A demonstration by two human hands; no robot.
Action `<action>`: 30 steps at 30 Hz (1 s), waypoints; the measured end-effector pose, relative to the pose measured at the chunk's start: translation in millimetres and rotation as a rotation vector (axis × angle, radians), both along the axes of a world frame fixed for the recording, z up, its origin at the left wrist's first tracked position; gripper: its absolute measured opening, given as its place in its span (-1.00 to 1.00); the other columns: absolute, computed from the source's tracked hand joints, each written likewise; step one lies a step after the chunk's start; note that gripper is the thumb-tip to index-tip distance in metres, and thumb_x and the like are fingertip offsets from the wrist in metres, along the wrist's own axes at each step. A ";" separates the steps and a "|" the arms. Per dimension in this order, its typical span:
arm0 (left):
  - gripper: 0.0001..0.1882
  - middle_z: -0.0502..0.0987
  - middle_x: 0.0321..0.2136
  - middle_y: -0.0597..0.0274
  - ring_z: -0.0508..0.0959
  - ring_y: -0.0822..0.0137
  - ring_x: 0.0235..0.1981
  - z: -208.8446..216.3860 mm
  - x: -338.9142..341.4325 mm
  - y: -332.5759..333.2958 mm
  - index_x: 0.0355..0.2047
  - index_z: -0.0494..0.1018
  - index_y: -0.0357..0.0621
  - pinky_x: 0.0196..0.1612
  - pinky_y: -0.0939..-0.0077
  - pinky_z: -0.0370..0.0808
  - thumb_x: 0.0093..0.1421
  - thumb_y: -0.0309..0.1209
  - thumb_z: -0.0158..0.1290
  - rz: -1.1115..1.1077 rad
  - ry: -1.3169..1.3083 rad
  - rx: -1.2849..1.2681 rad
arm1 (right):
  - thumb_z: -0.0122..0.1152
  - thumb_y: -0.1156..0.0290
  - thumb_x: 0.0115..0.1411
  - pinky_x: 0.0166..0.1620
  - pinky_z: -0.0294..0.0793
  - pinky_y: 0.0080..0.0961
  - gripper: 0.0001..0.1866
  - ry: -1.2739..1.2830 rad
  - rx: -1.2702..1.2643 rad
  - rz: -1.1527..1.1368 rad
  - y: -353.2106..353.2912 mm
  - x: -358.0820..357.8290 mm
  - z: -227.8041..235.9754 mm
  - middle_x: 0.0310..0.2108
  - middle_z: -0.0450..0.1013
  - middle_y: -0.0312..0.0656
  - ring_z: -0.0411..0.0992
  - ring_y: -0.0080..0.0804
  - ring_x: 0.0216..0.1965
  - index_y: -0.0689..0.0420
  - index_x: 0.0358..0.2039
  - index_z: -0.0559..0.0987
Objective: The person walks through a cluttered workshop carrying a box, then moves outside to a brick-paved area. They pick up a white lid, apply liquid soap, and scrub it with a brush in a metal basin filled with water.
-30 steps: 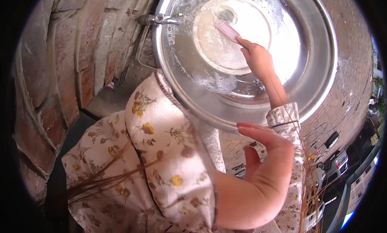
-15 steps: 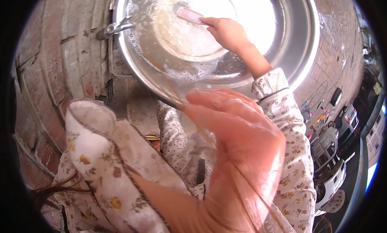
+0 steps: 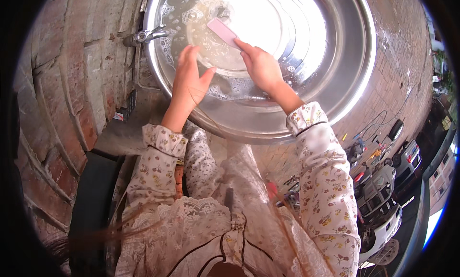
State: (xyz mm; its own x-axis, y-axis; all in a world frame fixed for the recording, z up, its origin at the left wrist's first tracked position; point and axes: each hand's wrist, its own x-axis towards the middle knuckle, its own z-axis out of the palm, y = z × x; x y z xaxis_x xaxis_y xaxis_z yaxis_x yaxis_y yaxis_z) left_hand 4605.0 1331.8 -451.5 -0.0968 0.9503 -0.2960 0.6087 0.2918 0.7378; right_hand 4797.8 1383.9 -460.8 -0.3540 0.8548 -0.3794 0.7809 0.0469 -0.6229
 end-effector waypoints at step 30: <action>-0.64 0.46 -0.40 0.34 0.45 0.55 -0.44 -87.6 14.6 -26.0 -0.20 0.30 -0.15 -0.51 0.68 0.30 0.01 -0.47 0.17 0.948 -1.092 -0.328 | 0.02 0.42 0.18 -0.29 0.44 -0.37 -0.66 0.039 -0.044 -0.009 7.9 -88.7 -7.7 -0.34 0.50 0.01 0.48 -0.11 -0.39 0.00 -0.01 0.49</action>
